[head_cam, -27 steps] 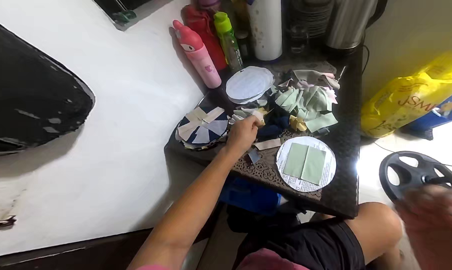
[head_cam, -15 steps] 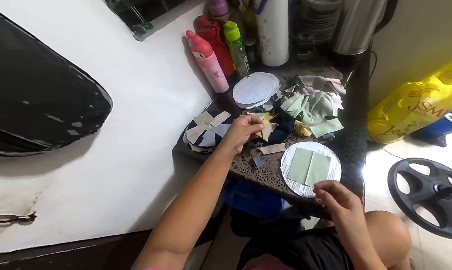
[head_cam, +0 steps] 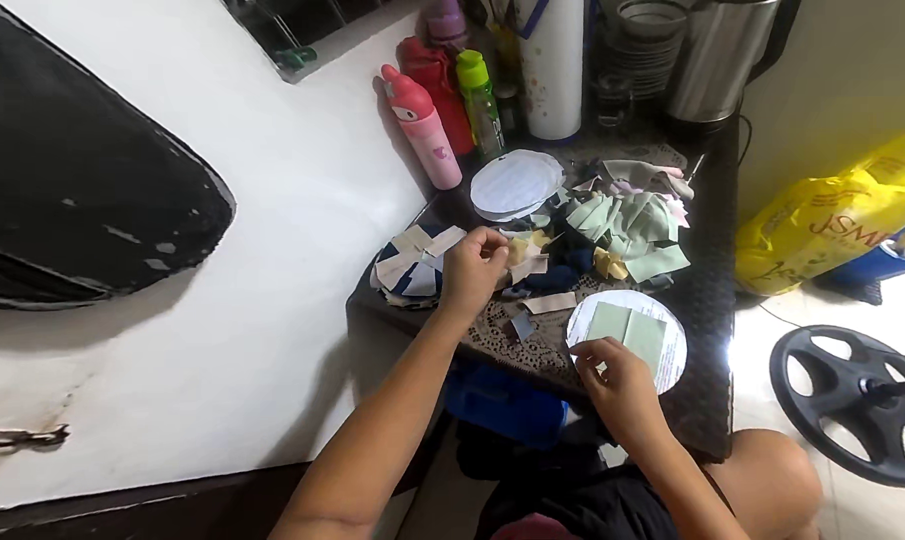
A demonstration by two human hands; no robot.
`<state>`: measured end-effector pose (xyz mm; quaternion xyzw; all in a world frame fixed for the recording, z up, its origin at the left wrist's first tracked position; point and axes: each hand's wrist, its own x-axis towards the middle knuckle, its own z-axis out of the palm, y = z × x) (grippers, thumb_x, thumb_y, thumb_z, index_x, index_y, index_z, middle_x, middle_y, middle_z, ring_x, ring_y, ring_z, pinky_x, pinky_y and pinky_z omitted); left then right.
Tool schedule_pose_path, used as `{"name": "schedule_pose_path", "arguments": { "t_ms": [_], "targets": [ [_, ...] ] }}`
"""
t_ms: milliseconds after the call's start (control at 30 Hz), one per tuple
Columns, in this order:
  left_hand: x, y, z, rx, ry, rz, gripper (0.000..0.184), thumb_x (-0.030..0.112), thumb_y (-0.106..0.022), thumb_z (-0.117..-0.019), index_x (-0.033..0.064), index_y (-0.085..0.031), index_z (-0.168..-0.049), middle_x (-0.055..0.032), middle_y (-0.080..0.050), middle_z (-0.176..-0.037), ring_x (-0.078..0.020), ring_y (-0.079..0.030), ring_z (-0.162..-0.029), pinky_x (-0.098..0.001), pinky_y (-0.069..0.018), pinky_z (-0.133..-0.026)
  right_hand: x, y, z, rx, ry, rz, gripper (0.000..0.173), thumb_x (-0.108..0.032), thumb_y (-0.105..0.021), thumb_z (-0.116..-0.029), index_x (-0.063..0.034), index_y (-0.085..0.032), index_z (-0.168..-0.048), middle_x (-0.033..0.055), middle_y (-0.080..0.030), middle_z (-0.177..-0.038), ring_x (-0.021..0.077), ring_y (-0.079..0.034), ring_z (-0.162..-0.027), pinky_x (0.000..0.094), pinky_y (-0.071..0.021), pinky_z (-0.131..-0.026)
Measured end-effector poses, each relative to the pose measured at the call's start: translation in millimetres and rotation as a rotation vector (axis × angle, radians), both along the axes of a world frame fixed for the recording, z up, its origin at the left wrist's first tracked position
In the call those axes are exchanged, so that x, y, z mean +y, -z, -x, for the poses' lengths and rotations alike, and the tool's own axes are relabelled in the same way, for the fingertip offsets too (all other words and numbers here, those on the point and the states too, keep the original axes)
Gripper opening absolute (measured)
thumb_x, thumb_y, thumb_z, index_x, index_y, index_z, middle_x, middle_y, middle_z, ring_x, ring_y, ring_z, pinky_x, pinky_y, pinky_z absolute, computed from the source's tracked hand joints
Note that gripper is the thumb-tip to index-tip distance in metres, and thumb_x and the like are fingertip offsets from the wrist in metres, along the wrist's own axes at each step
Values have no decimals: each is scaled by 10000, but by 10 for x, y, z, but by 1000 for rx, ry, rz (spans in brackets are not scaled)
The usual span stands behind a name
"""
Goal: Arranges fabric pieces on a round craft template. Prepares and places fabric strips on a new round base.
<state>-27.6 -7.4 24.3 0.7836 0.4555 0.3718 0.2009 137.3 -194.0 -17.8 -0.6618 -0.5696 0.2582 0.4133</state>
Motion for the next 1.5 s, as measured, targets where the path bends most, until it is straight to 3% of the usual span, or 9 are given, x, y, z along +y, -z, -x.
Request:
{"name": "schedule_pose_path", "arguments": {
  "t_ms": [67, 133, 233, 400, 533, 667, 833, 1000, 1500],
  "targets": [
    [8, 71, 15, 129, 17, -155, 128, 0, -630, -956, -46, -706, -1048, -214, -707, -1064, -355, -695, -985, -538, -557, -885, -1, 9, 17, -8, -7, 29, 214, -116, -587, -976, -36, -751, -1088, 134, -710, -1014, 230, -685, -891, 387, -564, -776],
    [-31, 82, 31, 120, 12, -77, 112, 7, -653, -949, -26, -712, -1038, -183, -716, -1039, -310, -703, -938, -507, -573, -853, 6, -5, 41, -14, -9, 16, 212, -111, -583, -977, -37, -752, -1081, 130, -712, -1007, 227, -687, -892, 385, -564, -777],
    [-240, -39, 36, -162, 94, 256, 109, 14, -692, -944, 6, -684, -1052, -84, -695, -962, -143, -666, -835, -339, -570, -785, -17, -38, 63, 27, 45, -101, 218, -102, -582, -968, -16, -746, -1083, 136, -716, -990, 211, -694, -864, 361, -572, -749],
    [-837, -218, 9, -535, 396, 821, 105, -31, -619, -942, 33, -658, -1016, -8, -716, -903, -86, -695, -814, -259, -598, -760, -126, -222, -13, 491, 65, -105, 430, -239, -574, -997, 0, -615, -1353, 94, -669, -1271, 99, -661, -1071, 259, -556, -861],
    [-1120, -103, -26, -534, 579, 941, 120, -21, -636, -930, 74, -667, -996, 21, -730, -885, -66, -707, -813, -244, -604, -758, -396, -266, -150, 883, -25, -1, 226, -126, -528, -1009, -13, -685, -1126, 17, -714, -968, 72, -677, -842, 232, -569, -741],
    [-1329, 56, -141, -465, 669, 908, 157, -27, -657, -913, 80, -630, -1025, 37, -712, -897, -51, -691, -819, -224, -585, -756, -723, -186, -237, 993, -20, 74, 154, -69, -581, -983, -54, -719, -915, -12, -691, -769, 41, -644, -677, 197, -549, -644],
    [-1813, 334, -293, -47, 519, 146, 141, 157, -664, -940, 34, -724, -973, -88, -711, -972, -123, -680, -895, -260, -574, -798, -1106, -28, -208, 1100, 156, 32, 119, -43, -610, -949, -51, -719, -902, 25, -710, -775, 70, -667, -662, 228, -579, -649],
    [-2143, 396, -378, -211, 631, 481, 169, 179, -676, -949, 17, -719, -960, -32, -706, -909, -10, -681, -824, -159, -580, -753, -1368, 120, -106, 1128, 261, -37, 99, -10, -648, -912, -38, -743, -900, 44, -735, -804, 80, -697, -704, 237, -602, -692],
    [-2229, 499, -451, -157, 643, 531, 135, 108, -659, -927, 16, -748, -885, -13, -725, -848, 38, -659, -750, -115, -554, -699, -1584, 325, -46, 1191, 354, -67, 97, -13, -669, -900, -30, -762, -884, 65, -738, -869, 84, -686, -731, 224, -588, -692]
  ]
}}
